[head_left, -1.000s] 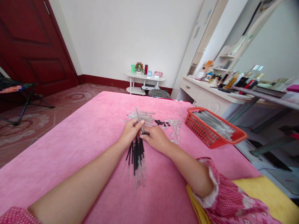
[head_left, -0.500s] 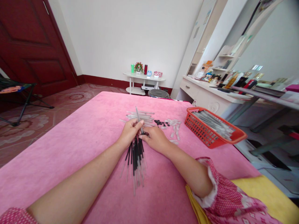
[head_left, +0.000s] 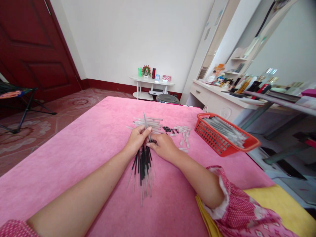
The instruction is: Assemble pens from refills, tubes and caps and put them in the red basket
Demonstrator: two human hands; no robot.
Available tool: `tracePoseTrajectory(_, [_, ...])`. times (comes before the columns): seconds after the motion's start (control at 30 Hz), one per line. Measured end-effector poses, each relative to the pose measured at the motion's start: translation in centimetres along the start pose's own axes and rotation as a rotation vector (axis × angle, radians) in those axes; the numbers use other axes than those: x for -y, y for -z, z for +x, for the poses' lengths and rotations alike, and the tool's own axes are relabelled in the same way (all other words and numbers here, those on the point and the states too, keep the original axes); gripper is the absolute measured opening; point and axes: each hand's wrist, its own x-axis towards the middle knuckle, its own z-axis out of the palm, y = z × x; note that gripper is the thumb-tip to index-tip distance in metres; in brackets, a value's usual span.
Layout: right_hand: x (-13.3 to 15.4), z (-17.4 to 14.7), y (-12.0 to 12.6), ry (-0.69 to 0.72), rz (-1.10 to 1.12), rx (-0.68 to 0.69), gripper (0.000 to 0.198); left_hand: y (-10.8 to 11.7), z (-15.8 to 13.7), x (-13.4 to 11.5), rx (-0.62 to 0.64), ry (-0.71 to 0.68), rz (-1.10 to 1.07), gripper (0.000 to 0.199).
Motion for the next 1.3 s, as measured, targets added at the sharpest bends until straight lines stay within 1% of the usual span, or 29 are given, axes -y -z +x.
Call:
tracePoseTrajectory(0.33, [-0.05, -0.04, 0.00, 0.013, 0.003, -0.014, 0.008, 0.05, 0.03, 0.14, -0.002, -0.024, 0.016, 0.031])
tracePoseTrajectory(0.67, [0.12, -0.05, -0.02, 0.000, -0.006, -0.005, 0.008, 0.03, -0.05, 0.00, -0.012, -0.009, 0.017, 0.031])
tracePoseTrajectory(0.87, [0.17, -0.06, 0.04, 0.010, -0.012, -0.012, 0.009, 0.08, 0.06, 0.27, 0.004, -0.020, 0.012, 0.030])
tracePoseTrajectory(1.07, [0.18, -0.08, 0.00, -0.006, -0.052, 0.004, 0.011, 0.18, 0.25, 0.46, 0.006, -0.007, -0.006, 0.030])
tracePoseTrajectory(1.3, [0.21, -0.16, 0.02, -0.004, -0.078, 0.004, 0.013, 0.07, -0.03, 0.14, -0.002, -0.019, 0.031, 0.030])
